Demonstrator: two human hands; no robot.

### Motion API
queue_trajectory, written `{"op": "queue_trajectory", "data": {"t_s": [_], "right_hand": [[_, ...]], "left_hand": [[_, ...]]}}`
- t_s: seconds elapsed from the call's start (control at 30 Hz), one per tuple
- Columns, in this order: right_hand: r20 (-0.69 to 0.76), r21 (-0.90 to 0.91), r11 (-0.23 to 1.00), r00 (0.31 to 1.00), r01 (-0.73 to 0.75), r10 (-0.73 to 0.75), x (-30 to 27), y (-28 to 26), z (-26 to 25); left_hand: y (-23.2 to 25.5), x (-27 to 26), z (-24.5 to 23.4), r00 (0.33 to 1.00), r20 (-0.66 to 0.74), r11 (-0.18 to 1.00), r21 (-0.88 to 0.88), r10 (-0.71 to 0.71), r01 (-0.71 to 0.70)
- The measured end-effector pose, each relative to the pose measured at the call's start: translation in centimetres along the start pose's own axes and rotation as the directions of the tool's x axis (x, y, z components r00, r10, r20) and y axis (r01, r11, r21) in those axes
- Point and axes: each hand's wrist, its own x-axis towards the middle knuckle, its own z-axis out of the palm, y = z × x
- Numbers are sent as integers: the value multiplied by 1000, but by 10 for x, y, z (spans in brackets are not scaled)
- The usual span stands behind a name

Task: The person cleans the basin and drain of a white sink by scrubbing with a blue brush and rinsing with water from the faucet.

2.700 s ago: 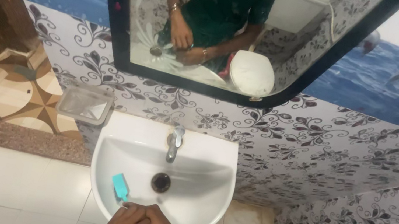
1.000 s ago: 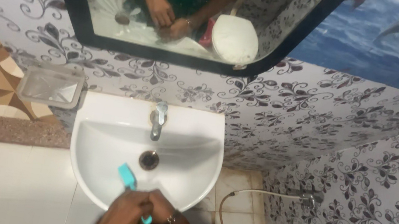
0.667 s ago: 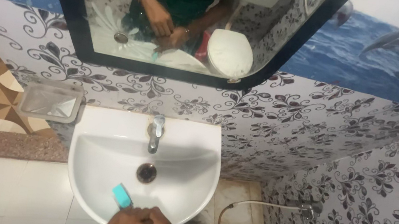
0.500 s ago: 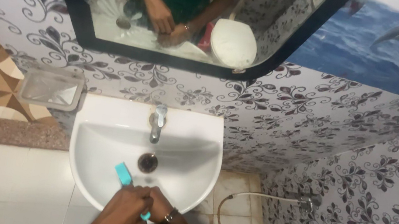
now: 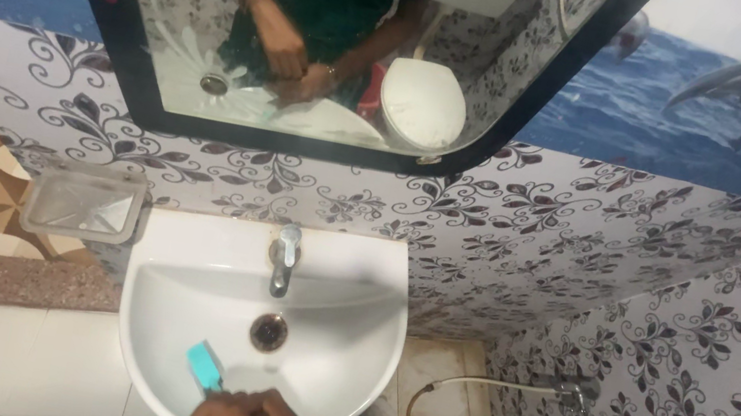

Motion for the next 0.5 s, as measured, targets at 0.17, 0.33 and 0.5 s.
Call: {"op": "queue_trajectory", "data": {"t_s": [0.17,0.33,0.5], "right_hand": [[254,-457,889,961,17,112,46,-27,-23],[181,-366,903,935,-223,305,44,-53,-30],[198,-158,983,973,-88,119,5,-87,-24]], "left_hand": [[31,33,-96,981,58,969,-159,-184,191],[39,41,-103,979,81,974,-118,-186,194],[36,19,-70,983,152,980,-154,-99,123]]}}
